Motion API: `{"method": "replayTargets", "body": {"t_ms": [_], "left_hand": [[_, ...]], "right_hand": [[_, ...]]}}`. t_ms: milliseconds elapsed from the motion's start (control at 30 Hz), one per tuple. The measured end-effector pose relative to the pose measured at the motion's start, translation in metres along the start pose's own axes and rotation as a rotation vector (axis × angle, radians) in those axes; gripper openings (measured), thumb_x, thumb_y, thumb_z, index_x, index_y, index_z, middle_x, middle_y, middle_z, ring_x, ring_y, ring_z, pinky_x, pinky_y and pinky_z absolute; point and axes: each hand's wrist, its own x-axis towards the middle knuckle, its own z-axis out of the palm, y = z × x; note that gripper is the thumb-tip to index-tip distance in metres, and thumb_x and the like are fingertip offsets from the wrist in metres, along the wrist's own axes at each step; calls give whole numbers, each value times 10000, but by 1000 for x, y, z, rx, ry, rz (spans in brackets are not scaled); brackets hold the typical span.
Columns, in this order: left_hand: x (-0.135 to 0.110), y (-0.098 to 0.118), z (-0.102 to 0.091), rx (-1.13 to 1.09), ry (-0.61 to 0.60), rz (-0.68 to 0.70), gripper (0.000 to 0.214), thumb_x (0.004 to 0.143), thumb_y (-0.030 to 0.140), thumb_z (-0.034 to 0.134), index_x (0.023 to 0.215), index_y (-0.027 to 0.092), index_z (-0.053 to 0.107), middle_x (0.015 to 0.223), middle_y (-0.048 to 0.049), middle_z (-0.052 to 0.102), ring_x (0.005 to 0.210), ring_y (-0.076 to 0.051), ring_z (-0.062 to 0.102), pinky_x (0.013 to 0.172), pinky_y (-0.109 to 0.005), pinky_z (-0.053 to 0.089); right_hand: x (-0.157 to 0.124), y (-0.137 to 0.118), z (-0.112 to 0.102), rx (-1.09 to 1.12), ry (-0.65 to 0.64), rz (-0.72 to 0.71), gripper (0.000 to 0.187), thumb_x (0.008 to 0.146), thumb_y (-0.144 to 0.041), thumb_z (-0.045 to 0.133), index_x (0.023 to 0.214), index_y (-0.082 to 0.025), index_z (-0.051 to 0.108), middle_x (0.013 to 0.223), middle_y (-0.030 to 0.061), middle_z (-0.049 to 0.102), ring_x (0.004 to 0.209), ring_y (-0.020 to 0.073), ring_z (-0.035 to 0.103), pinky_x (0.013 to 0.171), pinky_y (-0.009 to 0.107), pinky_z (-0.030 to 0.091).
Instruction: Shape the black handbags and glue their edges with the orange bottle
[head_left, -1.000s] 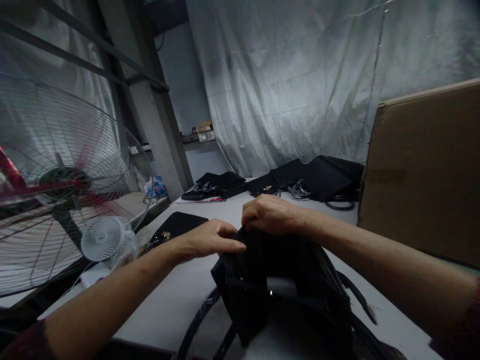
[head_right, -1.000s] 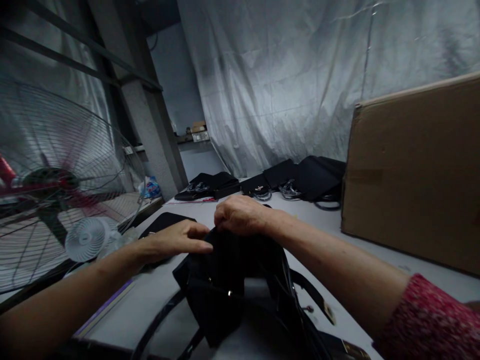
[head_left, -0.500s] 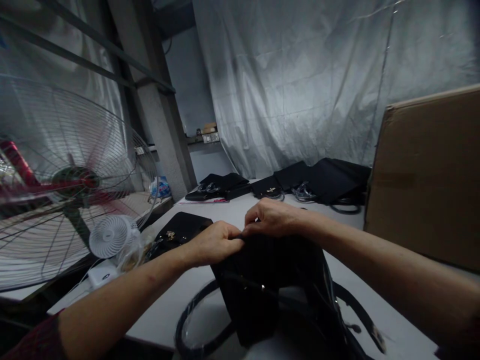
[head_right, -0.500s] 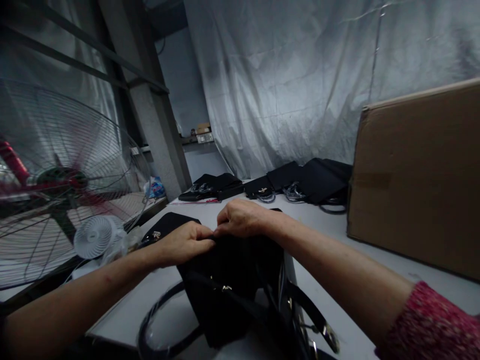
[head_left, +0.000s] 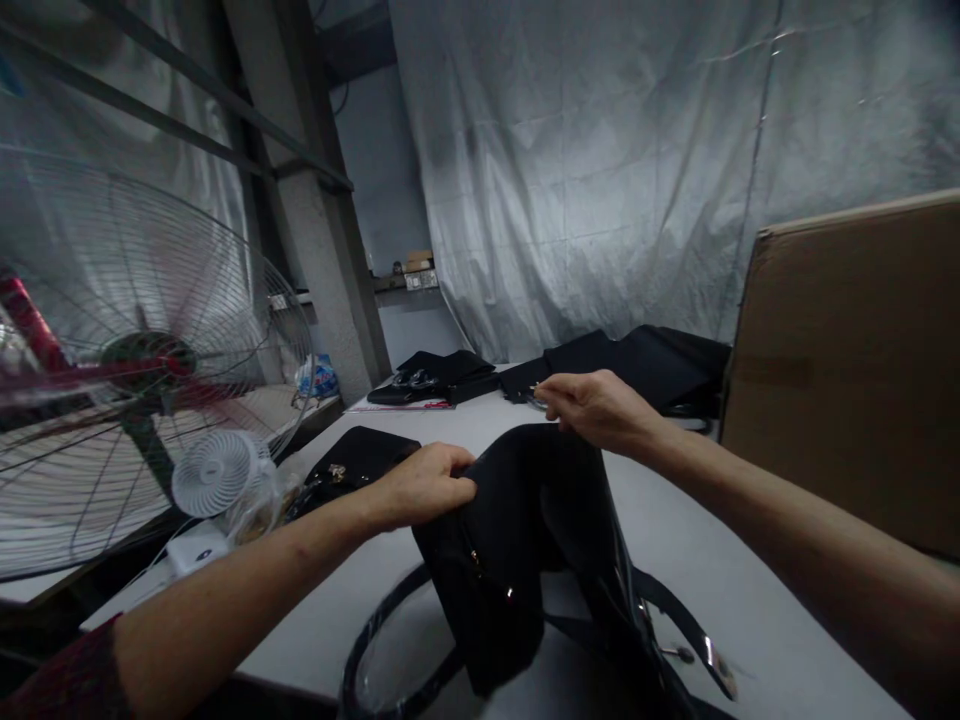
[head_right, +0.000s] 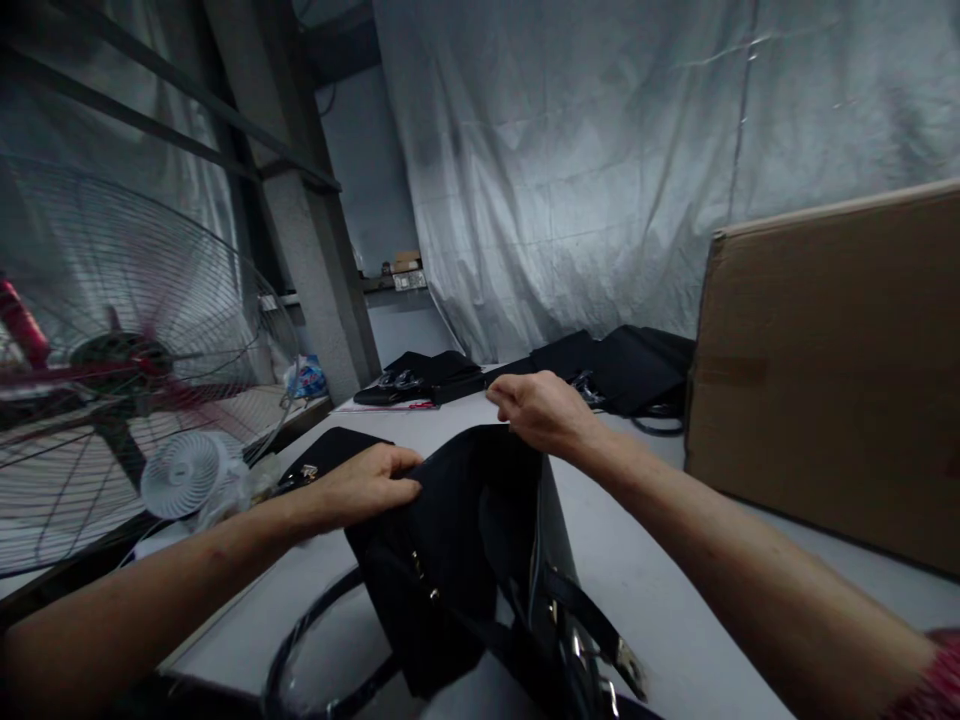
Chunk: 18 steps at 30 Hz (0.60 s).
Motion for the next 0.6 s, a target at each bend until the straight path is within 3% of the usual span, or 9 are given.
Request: {"method": "replayTargets", "body": {"t_ms": [67, 133, 233, 300, 467, 600], "left_hand": [[5, 4, 0, 19, 10, 53, 242, 681, 250, 517, 836, 145, 669, 726, -15, 623, 621, -131, 545, 486, -194, 345], [12, 10, 2, 53, 39, 100, 224, 709, 301, 535, 798, 143, 666, 685, -7, 601, 603, -125, 529, 491, -197, 342], [25, 15, 5, 95, 75, 91, 366, 765, 485, 524, 748, 141, 646, 585, 9, 524, 525, -112, 473, 459, -205, 306], [35, 16, 7, 125, 88, 79, 450, 759, 575, 516, 707, 142, 625, 535, 21, 469, 480, -102, 423, 434, -211, 255], [51, 20, 11, 213, 112, 89, 379, 782, 483, 479, 591, 161, 534, 472, 35, 391, 438, -92, 349, 441, -238, 193], [40, 21, 2, 308, 157, 61, 321, 764, 398, 480, 552, 162, 531, 489, 16, 441, 492, -117, 410, 486, -253, 226]], "right_hand": [[-1, -3, 3, -14, -32, -149, 272, 864, -239, 488, 1018, -224, 711, 991, 33, 732, 936, 201, 659, 825, 289, 469], [1, -7, 7, 1, -145, -258, 312, 833, -220, 526, 1098, -208, 692, 1150, 58, 688, 1089, 225, 604, 932, 309, 423], [7, -10, 14, 34, -337, -257, 298, 841, -325, 551, 1056, -206, 720, 1024, 50, 731, 932, 206, 663, 810, 265, 464], [11, -10, 17, 36, -387, -259, 260, 843, -336, 549, 965, -223, 748, 895, 15, 747, 799, 172, 673, 706, 228, 461], [15, -9, 19, 15, -374, -245, 199, 818, -268, 573, 894, -239, 754, 850, -8, 740, 794, 157, 659, 714, 217, 443], [10, -2, 7, -11, -193, -158, 264, 830, -164, 515, 966, -221, 734, 999, 50, 725, 963, 209, 638, 833, 280, 444]]}}
